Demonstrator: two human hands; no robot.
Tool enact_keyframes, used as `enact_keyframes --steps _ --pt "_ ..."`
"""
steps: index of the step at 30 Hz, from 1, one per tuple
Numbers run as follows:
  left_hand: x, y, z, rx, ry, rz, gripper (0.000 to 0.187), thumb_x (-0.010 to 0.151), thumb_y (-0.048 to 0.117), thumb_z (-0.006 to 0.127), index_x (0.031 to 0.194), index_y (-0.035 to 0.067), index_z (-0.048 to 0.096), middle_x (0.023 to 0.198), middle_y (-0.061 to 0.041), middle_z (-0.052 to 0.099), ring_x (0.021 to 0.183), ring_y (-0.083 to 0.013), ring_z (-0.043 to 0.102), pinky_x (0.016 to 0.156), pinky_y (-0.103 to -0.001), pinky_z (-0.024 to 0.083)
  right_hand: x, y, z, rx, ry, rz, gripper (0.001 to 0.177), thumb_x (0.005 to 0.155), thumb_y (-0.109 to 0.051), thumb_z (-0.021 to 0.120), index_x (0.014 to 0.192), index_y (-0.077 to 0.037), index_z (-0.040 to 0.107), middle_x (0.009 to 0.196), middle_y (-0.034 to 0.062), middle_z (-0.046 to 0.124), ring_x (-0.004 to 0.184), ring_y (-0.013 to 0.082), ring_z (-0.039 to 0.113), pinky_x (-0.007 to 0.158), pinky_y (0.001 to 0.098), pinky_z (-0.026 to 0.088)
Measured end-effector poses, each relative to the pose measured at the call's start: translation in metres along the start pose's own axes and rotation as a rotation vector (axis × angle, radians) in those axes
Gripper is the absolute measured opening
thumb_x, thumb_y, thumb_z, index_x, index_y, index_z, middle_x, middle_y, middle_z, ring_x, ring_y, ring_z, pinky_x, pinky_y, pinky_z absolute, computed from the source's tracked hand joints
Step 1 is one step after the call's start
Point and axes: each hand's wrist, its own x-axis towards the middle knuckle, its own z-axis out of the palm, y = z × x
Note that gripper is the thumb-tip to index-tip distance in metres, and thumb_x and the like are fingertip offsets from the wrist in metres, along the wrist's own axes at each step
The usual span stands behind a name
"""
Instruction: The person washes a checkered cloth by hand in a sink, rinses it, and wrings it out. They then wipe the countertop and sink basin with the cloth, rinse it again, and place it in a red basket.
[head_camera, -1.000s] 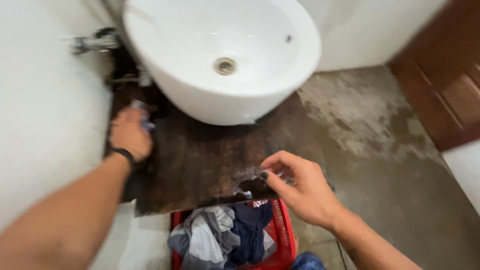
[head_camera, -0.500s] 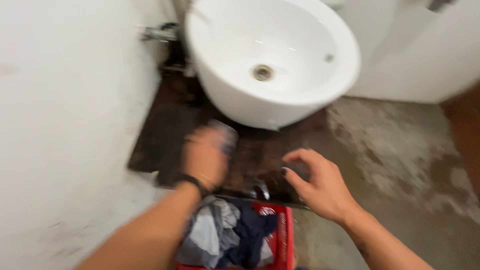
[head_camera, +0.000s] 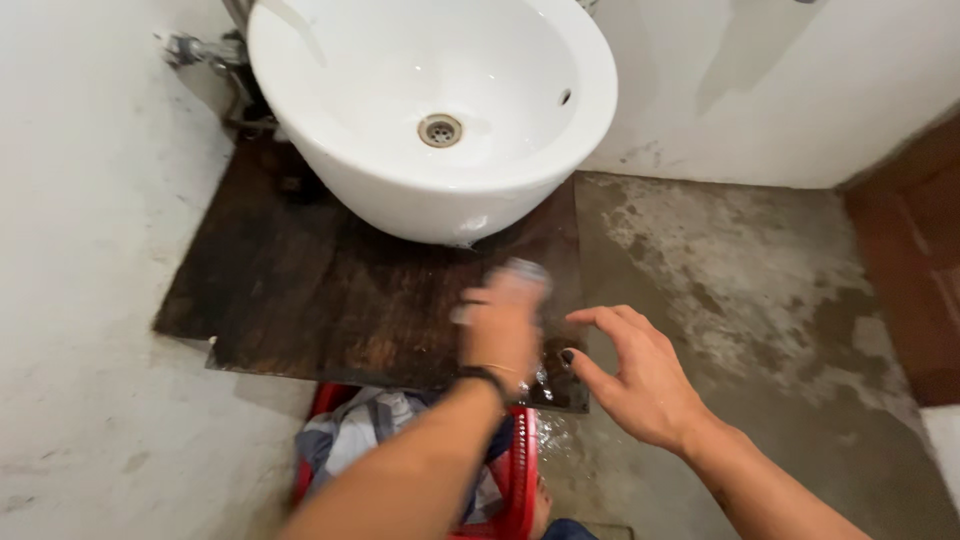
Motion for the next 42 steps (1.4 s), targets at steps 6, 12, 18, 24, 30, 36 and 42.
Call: enact_keyframes --steps 6,12,18,24,30,36,42 --pt "0.0 0.02 -0.041 -0.11 0.349 0.06 0.033 0.077 0.009 0.069 0.11 0.012 0.07 0.11 -0.014 0.067 0.101 -0.0394 0.061 0.089 -0.051 0.048 0.002 0.009 -0.011 0.029 0.057 -0.153 0.037 0.084 -0.019 0.071 0.12 -0.012 0.067 0.116 0.0078 0.07 0.109 0.0268 0.066 0.087 0.0395 0.055" --pt "0.01 -0.033 -0.034 0.229 0.402 -0.125 0.052 0.075 0.011 0.071 0.127 0.011 0.066 0.133 -0.018 0.054 0.111 -0.0453 0.051 0.093 -0.054 0.045 -0.005 0.018 -0.023 0.111 -0.01 0.02 0.039 0.085 -0.018 0.068 0.123 -0.016 0.067 0.119 0.0031 0.071 0.104 0.0211 0.068 0.072 0.0354 0.058" --pt "0.059 0.014 0.046 0.217 0.387 -0.227 0.05 0.078 0.013 0.071 0.128 0.013 0.063 0.139 -0.02 0.048 0.11 -0.0481 0.048 0.092 -0.057 0.044 -0.015 0.031 -0.036 0.133 -0.028 0.127 0.037 0.085 -0.02 0.069 0.122 -0.016 0.068 0.116 0.0027 0.071 0.09 0.0207 0.07 0.065 0.0336 0.057" --pt "0.091 0.044 0.081 0.112 0.137 0.021 0.045 0.076 0.012 0.068 0.12 0.018 0.066 0.136 -0.014 0.053 0.11 -0.0471 0.053 0.088 -0.056 0.048 -0.028 0.045 -0.043 0.134 -0.012 0.117 0.033 0.085 -0.021 0.07 0.117 -0.015 0.07 0.111 0.0029 0.074 0.089 0.0201 0.072 0.066 0.0337 0.057" --pt "-0.007 0.119 0.085 -0.366 0.036 0.349 0.021 0.091 0.01 0.058 0.109 0.012 0.069 0.114 -0.011 0.07 0.104 -0.0367 0.063 0.089 -0.048 0.054 -0.034 0.055 -0.053 0.152 0.076 -0.046 0.028 0.086 -0.021 0.071 0.112 -0.011 0.071 0.107 0.0047 0.077 0.097 0.02 0.073 0.075 0.0331 0.057" --pt "0.005 0.003 -0.064 -0.089 0.452 -0.084 0.019 0.087 0.005 0.064 0.102 0.01 0.075 0.103 -0.016 0.069 0.098 -0.0392 0.066 0.087 -0.047 0.053 -0.036 0.054 -0.066 0.143 0.012 0.094 0.029 0.085 -0.022 0.069 0.113 -0.013 0.07 0.107 0.0022 0.077 0.1 0.0173 0.073 0.074 0.0356 0.058" --pt "-0.023 -0.017 -0.048 0.248 0.334 -0.015 0.035 0.073 0.012 0.06 0.107 0.008 0.07 0.11 -0.017 0.065 0.109 -0.0399 0.057 0.097 -0.055 0.041 -0.039 0.038 -0.064 0.16 0.039 0.072 0.029 0.086 -0.022 0.07 0.113 -0.012 0.07 0.105 0.0029 0.078 0.099 0.0171 0.073 0.076 0.0346 0.057"
